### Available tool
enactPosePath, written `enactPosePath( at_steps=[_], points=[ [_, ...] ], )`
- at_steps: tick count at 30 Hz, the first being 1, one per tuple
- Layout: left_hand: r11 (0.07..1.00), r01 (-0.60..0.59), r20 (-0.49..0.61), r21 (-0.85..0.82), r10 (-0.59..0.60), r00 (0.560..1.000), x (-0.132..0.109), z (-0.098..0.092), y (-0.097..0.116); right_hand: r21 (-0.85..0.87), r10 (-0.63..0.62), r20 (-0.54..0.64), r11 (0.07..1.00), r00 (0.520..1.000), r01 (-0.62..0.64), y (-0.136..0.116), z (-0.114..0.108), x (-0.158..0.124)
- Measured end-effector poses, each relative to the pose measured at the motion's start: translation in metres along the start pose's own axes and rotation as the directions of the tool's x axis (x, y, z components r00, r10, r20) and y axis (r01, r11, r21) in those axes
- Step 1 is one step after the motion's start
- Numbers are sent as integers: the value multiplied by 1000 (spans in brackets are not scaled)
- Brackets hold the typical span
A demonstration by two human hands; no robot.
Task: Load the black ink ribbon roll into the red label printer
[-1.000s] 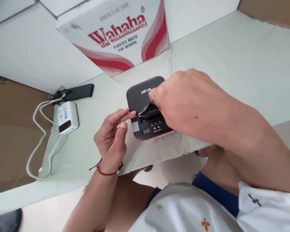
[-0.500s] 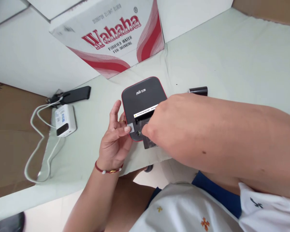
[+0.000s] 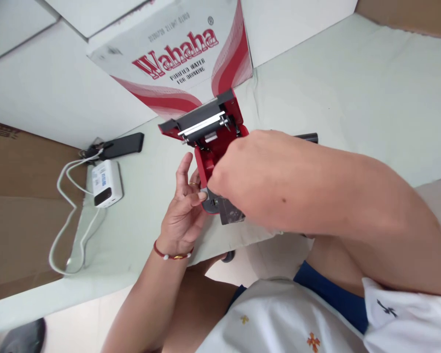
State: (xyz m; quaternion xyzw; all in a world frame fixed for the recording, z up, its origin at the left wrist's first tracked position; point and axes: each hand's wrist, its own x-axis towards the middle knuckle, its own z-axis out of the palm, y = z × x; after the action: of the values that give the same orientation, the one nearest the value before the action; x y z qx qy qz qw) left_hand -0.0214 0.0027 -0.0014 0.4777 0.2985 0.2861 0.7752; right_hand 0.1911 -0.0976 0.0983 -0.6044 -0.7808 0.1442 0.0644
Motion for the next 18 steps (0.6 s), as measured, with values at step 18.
enactPosePath(
  at_steps=[18],
  points=[
    [999,-41,-30,25,42,999,-3,0,-11,-145,152,64,979,986,-142,23,18,60]
  ],
)
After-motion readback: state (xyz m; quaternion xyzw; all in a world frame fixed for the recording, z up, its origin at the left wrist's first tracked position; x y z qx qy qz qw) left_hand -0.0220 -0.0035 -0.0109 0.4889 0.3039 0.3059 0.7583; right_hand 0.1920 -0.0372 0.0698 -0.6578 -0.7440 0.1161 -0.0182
